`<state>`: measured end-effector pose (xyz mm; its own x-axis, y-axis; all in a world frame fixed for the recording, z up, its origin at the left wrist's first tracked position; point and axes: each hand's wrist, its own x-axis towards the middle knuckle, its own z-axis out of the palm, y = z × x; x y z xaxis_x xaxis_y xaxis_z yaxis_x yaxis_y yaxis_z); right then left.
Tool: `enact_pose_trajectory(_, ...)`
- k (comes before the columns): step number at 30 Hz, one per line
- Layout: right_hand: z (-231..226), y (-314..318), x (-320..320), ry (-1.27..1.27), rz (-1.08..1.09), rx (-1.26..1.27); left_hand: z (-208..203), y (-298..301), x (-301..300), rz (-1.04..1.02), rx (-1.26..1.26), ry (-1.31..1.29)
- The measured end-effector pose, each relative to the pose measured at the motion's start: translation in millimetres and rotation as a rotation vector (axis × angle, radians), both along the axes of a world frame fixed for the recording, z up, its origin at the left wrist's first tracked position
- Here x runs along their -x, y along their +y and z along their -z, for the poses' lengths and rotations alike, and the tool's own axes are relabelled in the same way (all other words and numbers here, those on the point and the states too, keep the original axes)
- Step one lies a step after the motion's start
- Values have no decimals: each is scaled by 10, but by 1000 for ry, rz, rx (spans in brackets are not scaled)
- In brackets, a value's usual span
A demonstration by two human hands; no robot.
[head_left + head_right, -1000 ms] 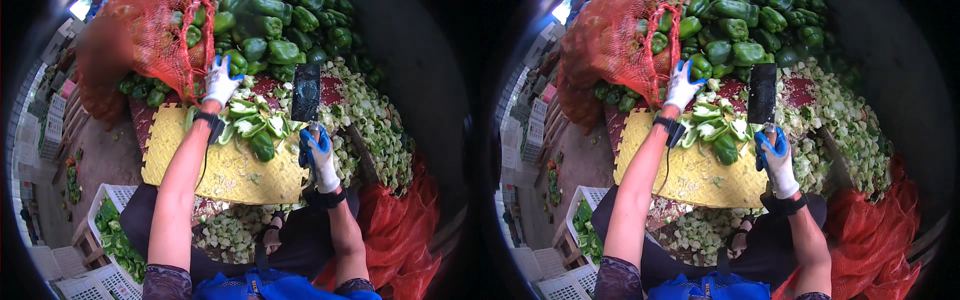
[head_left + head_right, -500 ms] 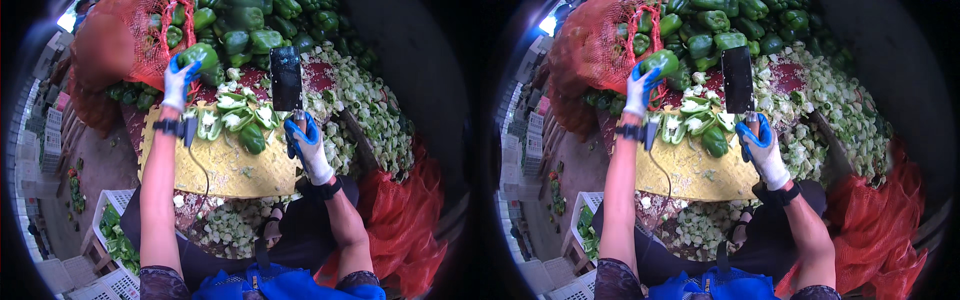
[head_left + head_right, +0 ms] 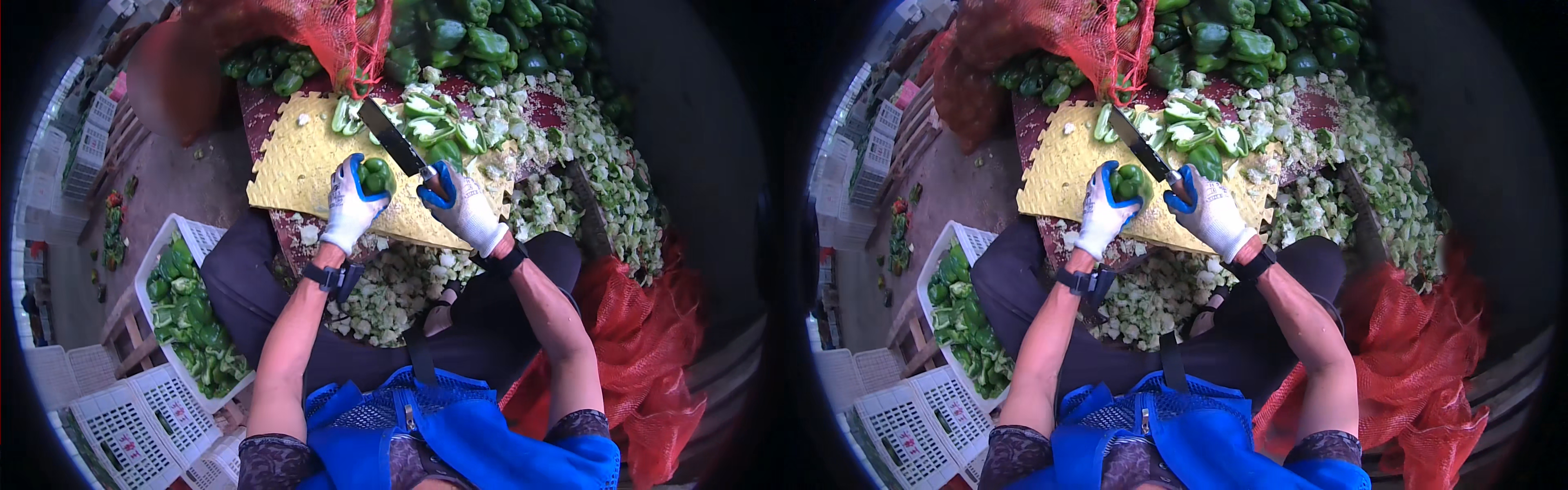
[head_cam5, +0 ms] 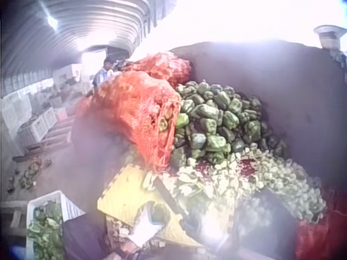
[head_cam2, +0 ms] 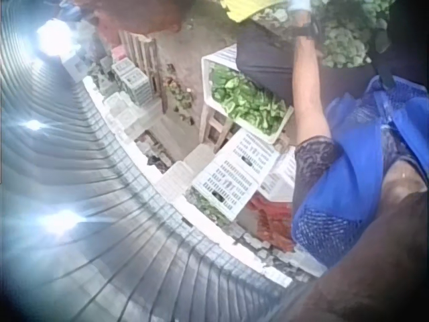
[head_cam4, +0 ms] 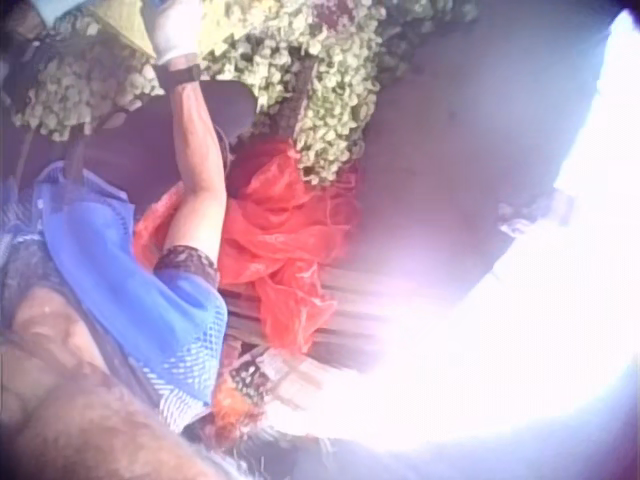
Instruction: Cutting the tops off green bell peppers and sorting them into crates.
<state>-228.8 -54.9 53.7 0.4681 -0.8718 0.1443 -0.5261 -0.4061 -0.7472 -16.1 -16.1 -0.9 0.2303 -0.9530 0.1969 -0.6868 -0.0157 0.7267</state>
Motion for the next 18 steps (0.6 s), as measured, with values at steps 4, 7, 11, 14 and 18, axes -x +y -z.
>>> enact_pose_trajectory(4, -221, 135, -22, 25, -59, -11, 127, 104, 15, -105, 77, 54)
enact_pose_trajectory(7, -245, 127, 20, 215, -122, 74, 150, 138, 52, -113, 87, 81)
enact_pose_trajectory(11, -288, 34, 23, 334, -200, 32, 143, 205, 60, -135, 111, 92)
enact_pose_trajectory(14, -256, -54, -132, 426, -303, -25, 136, 242, 22, -155, 105, 54)
enact_pose_trajectory(18, 700, 48, -192, 347, -234, 211, 179, 183, 108, -149, 124, 87)
